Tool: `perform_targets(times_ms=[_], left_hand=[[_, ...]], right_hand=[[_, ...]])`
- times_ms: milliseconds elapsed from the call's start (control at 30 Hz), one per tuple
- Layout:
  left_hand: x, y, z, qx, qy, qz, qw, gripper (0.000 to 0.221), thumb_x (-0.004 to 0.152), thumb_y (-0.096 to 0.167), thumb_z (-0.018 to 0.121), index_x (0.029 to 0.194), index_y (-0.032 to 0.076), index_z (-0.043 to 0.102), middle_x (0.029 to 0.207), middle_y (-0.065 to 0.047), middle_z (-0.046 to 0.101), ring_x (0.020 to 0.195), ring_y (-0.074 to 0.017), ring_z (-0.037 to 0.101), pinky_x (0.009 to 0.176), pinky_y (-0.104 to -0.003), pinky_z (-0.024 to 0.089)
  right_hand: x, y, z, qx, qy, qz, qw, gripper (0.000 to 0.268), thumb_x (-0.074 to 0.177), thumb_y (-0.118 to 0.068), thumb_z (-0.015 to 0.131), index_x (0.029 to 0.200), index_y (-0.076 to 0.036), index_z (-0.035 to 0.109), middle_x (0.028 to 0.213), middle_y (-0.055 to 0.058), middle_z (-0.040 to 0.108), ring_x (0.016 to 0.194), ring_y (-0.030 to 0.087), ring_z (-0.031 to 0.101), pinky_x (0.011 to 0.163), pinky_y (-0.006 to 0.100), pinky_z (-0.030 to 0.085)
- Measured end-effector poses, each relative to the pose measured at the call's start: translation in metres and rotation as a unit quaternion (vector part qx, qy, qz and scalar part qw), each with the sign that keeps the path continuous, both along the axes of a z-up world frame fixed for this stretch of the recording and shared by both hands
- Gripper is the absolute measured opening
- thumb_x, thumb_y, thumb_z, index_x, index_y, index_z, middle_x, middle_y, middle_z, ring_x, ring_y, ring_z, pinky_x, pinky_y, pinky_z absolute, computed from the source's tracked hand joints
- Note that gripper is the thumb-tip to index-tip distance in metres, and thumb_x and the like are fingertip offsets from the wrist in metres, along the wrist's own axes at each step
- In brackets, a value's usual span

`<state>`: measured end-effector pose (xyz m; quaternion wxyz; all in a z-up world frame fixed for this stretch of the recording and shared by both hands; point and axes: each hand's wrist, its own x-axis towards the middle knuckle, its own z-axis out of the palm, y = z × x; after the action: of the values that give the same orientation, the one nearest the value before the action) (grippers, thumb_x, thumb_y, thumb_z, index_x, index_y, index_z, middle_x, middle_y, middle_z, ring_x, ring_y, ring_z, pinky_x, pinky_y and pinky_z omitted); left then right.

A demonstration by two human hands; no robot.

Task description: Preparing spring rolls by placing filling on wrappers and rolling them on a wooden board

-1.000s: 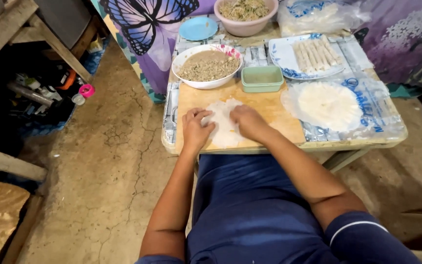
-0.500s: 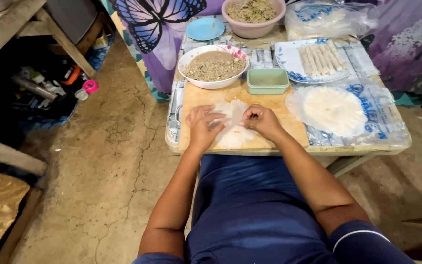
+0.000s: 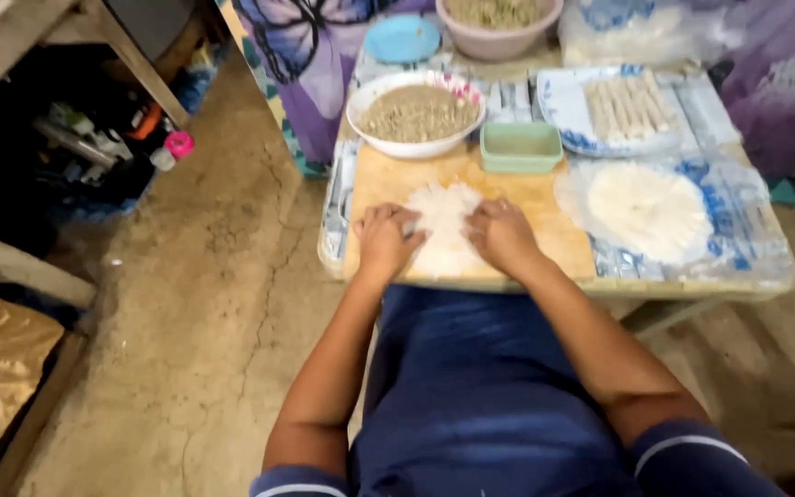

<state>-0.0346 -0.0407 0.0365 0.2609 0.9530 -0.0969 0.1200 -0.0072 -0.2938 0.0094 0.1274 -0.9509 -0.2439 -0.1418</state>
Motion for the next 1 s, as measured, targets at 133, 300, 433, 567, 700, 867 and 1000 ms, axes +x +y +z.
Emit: perform_targets(times_ms=[133,300,433,567,700,867,1000], left_hand=[[0.002,0.009,0.007,-0.009,0.027,-0.038,0.999,0.03,0.087,0.036,0.076,0.117,0.033,0.076,0.124,0.001,0.064,0.126,-0.0289,0.051,0.107,-0.053,0.035],[-0.003,0.011,0.021,-0.068,0.049,-0.045,0.995,0.027,0.088,0.037,0.074,0.114,0.032,0.077,0.122,0.0,0.066,0.125,-0.0288,0.052,0.107,-0.052,0.034],[0.006,0.019,0.003,-0.103,0.046,-0.038,0.993,0.027,0.089,0.038,0.073,0.116,0.037,0.076,0.121,0.005,0.066,0.125,-0.0248,0.052,0.109,-0.049,0.033],[0.005,0.021,0.004,-0.107,0.047,-0.051,0.992,0.027,0.09,0.039,0.072,0.116,0.036,0.076,0.12,0.003,0.066,0.125,-0.0262,0.053,0.11,-0.049,0.034],[0.003,0.021,0.007,-0.111,0.056,-0.055,0.991,0.027,0.091,0.043,0.071,0.116,0.036,0.076,0.12,0.005,0.067,0.124,-0.0239,0.053,0.111,-0.047,0.034],[0.003,0.021,0.009,-0.119,0.053,-0.058,0.99,0.026,0.09,0.042,0.071,0.115,0.035,0.076,0.119,0.004,0.068,0.123,-0.0252,0.054,0.111,-0.048,0.035],[0.001,0.021,0.009,-0.12,0.037,-0.055,0.991,0.024,0.09,0.039,0.072,0.113,0.033,0.077,0.117,0.002,0.069,0.122,-0.0262,0.055,0.109,-0.048,0.036]], right_hand=[[0.041,0.006,0.011,-0.012,0.033,0.005,0.999,0.016,0.082,-0.026,0.074,0.093,-0.019,0.082,0.097,0.009,0.075,0.096,0.036,0.068,0.085,0.049,0.055],[0.123,0.037,0.089,0.089,0.031,0.002,0.996,0.017,0.094,-0.014,0.066,0.101,-0.004,0.077,0.104,0.022,0.075,0.098,0.048,0.069,0.086,0.058,0.054],[0.202,0.088,0.089,0.115,0.041,0.065,0.99,0.029,0.089,-0.005,0.066,0.113,-0.012,0.08,0.115,0.019,0.075,0.109,0.046,0.068,0.098,0.054,0.053],[0.278,0.138,0.061,0.059,0.146,0.022,0.987,0.032,0.095,-0.037,0.069,0.12,-0.018,0.076,0.12,0.015,0.074,0.117,0.04,0.067,0.1,0.052,0.053],[0.303,0.167,0.029,-0.036,0.142,0.004,0.989,0.028,0.085,-0.04,0.076,0.11,-0.028,0.079,0.108,0.006,0.078,0.109,0.033,0.072,0.095,0.049,0.058],[0.251,0.136,0.079,-0.052,0.138,0.057,0.987,0.009,0.08,-0.021,0.077,0.088,-0.019,0.082,0.09,0.011,0.078,0.096,0.038,0.075,0.085,0.05,0.059],[0.224,0.106,0.111,-0.075,0.184,0.047,0.979,0.016,0.08,-0.018,0.084,0.094,-0.01,0.082,0.092,0.019,0.078,0.094,0.045,0.074,0.085,0.054,0.058]])
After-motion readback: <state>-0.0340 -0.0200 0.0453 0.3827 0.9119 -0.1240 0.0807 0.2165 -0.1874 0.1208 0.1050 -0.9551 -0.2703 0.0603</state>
